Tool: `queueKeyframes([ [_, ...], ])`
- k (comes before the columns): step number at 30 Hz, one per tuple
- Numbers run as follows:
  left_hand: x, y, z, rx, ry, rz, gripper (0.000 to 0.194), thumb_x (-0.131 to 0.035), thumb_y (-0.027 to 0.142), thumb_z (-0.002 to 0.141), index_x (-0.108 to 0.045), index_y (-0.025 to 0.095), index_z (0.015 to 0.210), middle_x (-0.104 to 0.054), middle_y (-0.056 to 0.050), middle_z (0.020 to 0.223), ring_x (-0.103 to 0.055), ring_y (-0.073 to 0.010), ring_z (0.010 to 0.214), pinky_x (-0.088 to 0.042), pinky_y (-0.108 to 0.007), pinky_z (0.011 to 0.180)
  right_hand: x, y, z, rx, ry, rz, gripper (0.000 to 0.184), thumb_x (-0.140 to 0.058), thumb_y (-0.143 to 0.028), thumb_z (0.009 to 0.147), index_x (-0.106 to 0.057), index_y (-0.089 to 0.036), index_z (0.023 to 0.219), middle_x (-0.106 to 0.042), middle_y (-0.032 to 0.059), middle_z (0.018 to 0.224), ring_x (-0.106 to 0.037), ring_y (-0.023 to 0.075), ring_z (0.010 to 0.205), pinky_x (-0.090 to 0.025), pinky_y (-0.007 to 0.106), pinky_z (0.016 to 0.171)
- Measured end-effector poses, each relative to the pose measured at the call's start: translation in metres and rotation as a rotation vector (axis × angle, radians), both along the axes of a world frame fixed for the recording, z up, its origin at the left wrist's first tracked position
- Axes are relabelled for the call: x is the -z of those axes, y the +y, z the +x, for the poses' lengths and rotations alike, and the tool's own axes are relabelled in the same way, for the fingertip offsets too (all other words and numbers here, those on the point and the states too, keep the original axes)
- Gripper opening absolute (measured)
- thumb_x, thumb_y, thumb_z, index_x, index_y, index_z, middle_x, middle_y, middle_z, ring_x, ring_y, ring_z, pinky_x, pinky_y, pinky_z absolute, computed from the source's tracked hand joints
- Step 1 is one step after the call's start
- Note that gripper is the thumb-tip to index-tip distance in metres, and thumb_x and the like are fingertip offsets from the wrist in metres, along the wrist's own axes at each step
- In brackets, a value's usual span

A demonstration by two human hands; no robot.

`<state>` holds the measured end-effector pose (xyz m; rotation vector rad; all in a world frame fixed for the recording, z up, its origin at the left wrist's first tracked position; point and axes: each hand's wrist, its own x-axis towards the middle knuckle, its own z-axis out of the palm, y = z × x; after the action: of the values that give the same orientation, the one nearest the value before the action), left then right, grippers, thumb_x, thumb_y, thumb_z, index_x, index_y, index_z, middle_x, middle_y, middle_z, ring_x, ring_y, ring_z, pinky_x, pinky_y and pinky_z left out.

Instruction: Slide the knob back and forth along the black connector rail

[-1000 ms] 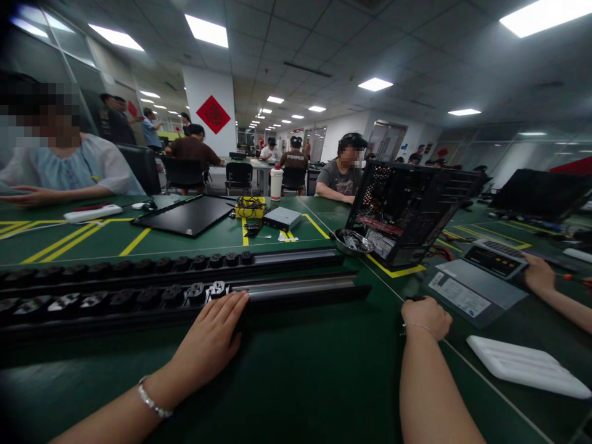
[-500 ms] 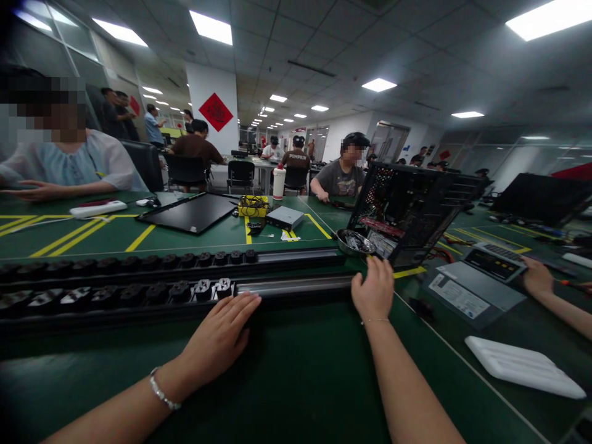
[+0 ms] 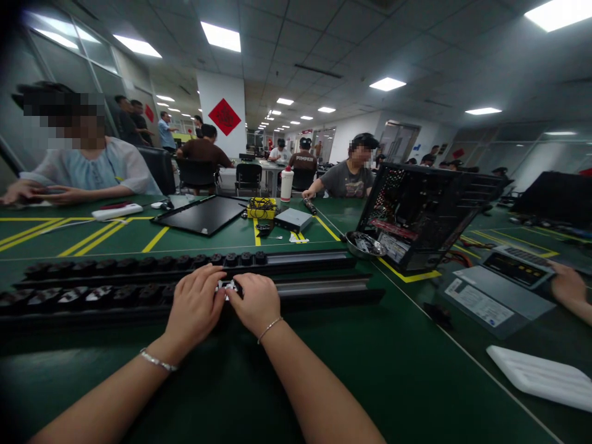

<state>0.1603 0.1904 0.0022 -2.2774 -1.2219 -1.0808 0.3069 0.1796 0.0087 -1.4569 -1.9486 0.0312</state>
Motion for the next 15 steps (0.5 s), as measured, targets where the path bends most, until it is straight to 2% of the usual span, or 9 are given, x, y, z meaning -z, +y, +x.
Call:
queueKeyframes([
  [4, 0.0049, 0.0118, -0.0073, -0.059, 0.058, -0.042, 0.029, -0.041, 0.027, 0.088, -0.058, 0.018, 0.110, -0.063, -0.010, 0.115, -0.050, -0.0258, 0.118, -0.032, -0.042, 0.097, 0.0031, 0.0007, -0.0039, 0.084, -0.062, 0.018, 0.025, -0.052, -0.037, 0.083, -0.065, -0.023, 0.101, -0.069, 0.0021, 0.094, -0.060, 0.0165, 0.091, -0.039, 0.029, 0.085],
  [9, 0.0041, 0.0093, -0.0042, -0.050, 0.133, -0.096, 0.026, -0.041, 0.029, 0.088, -0.061, 0.018, 0.100, -0.068, -0.007, 0.101, -0.058, -0.0242, 0.101, -0.038, -0.039, 0.089, 0.0070, -0.0002, -0.0049, 0.127, -0.079, 0.021, 0.024, -0.052, -0.034, 0.082, -0.065, -0.023, 0.099, -0.069, 0.0022, 0.096, -0.059, 0.0164, 0.096, -0.038, 0.028, 0.087],
  [15, 0.0020, 0.0083, -0.0026, -0.081, 0.132, -0.109, 0.023, -0.042, 0.027, 0.086, -0.062, 0.020, 0.097, -0.069, -0.005, 0.094, -0.060, -0.0222, 0.090, -0.038, -0.037, 0.083, 0.0094, -0.0010, -0.0070, 0.151, -0.065, 0.060, 0.021, -0.054, -0.031, 0.080, -0.064, -0.022, 0.095, -0.069, 0.0025, 0.096, -0.059, 0.0167, 0.096, -0.037, 0.029, 0.089],
])
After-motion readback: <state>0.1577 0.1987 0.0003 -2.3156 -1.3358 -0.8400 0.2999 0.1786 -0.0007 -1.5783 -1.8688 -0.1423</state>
